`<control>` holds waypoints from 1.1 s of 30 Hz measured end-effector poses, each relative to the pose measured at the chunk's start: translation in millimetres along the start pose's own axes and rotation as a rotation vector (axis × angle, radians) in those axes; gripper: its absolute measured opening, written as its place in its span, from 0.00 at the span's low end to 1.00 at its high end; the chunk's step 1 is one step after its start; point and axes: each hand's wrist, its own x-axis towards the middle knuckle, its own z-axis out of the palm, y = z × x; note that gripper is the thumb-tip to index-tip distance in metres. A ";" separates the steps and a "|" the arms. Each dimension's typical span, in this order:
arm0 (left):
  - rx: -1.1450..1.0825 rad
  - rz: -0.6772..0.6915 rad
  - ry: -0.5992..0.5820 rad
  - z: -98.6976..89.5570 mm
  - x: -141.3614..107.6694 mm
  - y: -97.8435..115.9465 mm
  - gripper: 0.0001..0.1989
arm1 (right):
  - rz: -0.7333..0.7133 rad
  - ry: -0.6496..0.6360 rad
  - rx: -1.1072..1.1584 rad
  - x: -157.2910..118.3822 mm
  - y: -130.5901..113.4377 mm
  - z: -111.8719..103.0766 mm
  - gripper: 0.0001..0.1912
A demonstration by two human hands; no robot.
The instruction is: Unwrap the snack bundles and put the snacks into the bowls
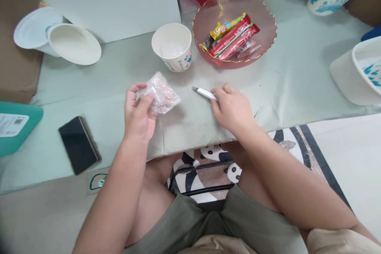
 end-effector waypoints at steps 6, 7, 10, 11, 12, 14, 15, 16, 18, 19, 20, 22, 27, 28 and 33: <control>0.117 -0.137 -0.326 10.7 -10.8 -7.1 0.32 | -0.264 0.208 0.262 -1.9 1.4 -2.4 0.23; 0.127 -0.151 -0.365 11.8 -12.2 -8.0 0.33 | -0.338 0.197 0.351 -2.9 -1.2 -3.2 0.23; 0.136 -0.183 -0.435 14.0 -15.4 -9.0 0.35 | -0.440 0.116 0.499 -5.5 -7.6 -4.1 0.20; 0.136 -0.192 -0.452 14.4 -16.0 -8.8 0.36 | -0.440 0.089 0.526 -5.8 -8.6 -4.3 0.17; 0.138 -0.201 -0.469 14.5 -16.3 -8.5 0.37 | -0.430 0.061 0.556 -5.9 -8.9 -4.6 0.14; 0.151 -0.217 -0.489 14.4 -16.0 -7.7 0.39 | -0.382 0.008 0.624 -5.4 -8.2 -6.4 0.10; 0.160 -0.224 -0.494 14.2 -15.5 -7.4 0.40 | -0.347 -0.010 0.655 -4.8 -7.7 -7.7 0.10; 0.166 -0.227 -0.496 14.0 -14.9 -7.4 0.41 | -0.306 -0.021 0.681 -4.3 -7.3 -9.3 0.10; 0.165 -0.224 -0.499 13.8 -13.9 -7.7 0.40 | -0.223 -0.016 0.728 -3.3 -7.5 -12.6 0.14; 0.162 -0.219 -0.501 13.8 -13.6 -8.0 0.39 | -0.185 0.000 0.754 -3.0 -8.1 -14.0 0.15; 0.163 -0.212 -0.503 13.8 -13.5 -8.2 0.38 | -0.147 0.019 0.783 -2.7 -8.9 -15.1 0.17; 0.182 -0.196 -0.508 13.7 -13.8 -8.1 0.37 | -0.048 0.060 0.852 -2.2 -10.7 -16.5 0.18; 0.234 -0.199 -0.571 11.1 -15.8 -6.0 0.32 | 0.291 0.079 1.072 2.6 -11.0 -15.3 0.18; 0.230 -0.212 -0.592 10.5 -16.1 -5.9 0.31 | 0.340 0.066 1.116 4.1 -10.3 -14.3 0.18; 0.164 -0.240 -0.626 10.6 -16.8 -9.2 0.37 | 0.403 0.066 1.203 7.3 -7.9 -8.2 0.16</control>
